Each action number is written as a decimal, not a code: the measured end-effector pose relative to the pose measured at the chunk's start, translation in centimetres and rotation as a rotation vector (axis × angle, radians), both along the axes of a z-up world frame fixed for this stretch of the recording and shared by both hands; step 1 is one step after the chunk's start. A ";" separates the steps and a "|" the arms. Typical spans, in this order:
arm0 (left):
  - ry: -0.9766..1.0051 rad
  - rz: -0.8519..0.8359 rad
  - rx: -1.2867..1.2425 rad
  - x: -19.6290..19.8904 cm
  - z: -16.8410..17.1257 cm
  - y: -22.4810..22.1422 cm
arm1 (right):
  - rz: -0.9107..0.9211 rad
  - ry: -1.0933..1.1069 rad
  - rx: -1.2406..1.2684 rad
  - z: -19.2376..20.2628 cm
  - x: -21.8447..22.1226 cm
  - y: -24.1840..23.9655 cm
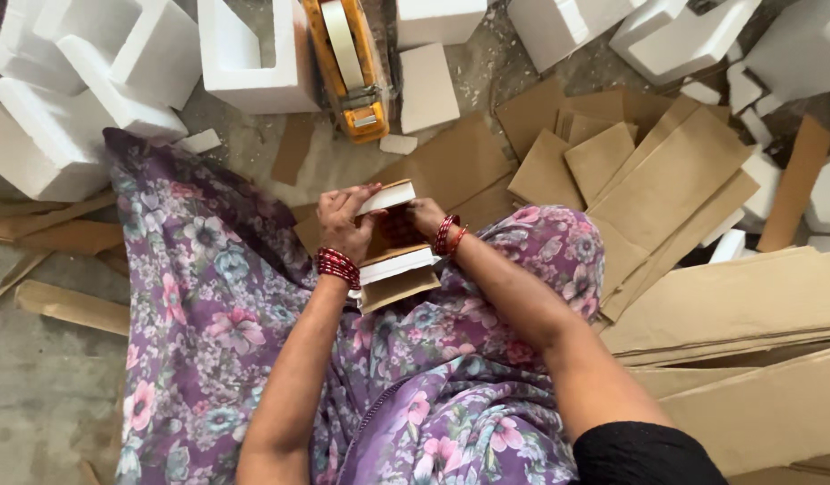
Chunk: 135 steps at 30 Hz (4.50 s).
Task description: The person sits on the floor and assembles small packages by placing white foam inserts into brown cardboard sheets, then sealing them with a handheld tape dispenser. The person repeatedly picks up foam pieces and cardboard, aligns them, and applies tape to secure the assembly.
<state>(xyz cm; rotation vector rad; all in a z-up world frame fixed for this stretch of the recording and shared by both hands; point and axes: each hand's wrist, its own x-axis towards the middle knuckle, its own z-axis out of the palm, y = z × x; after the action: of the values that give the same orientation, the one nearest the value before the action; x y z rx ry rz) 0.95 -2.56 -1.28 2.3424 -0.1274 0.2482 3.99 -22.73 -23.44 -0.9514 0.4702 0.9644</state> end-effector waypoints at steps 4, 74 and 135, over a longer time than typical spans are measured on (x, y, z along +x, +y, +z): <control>-0.044 0.002 -0.062 -0.6 -0.7 0.0 | -0.027 -0.136 -0.070 1.0 -0.3 0.4; -0.063 -0.037 -0.090 -1.7 -2.7 0.7 | 0.390 -1.505 -0.912 18.1 0.4 -0.1; -0.088 0.016 0.408 -0.1 -3.2 -2.0 | -0.478 -0.204 0.470 2.2 2.0 2.6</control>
<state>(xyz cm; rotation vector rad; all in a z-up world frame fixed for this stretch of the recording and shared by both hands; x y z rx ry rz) 0.87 -4.60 -4.45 2.7388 -0.2204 0.3613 6.01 -20.10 -21.23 -0.4703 0.2606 0.5004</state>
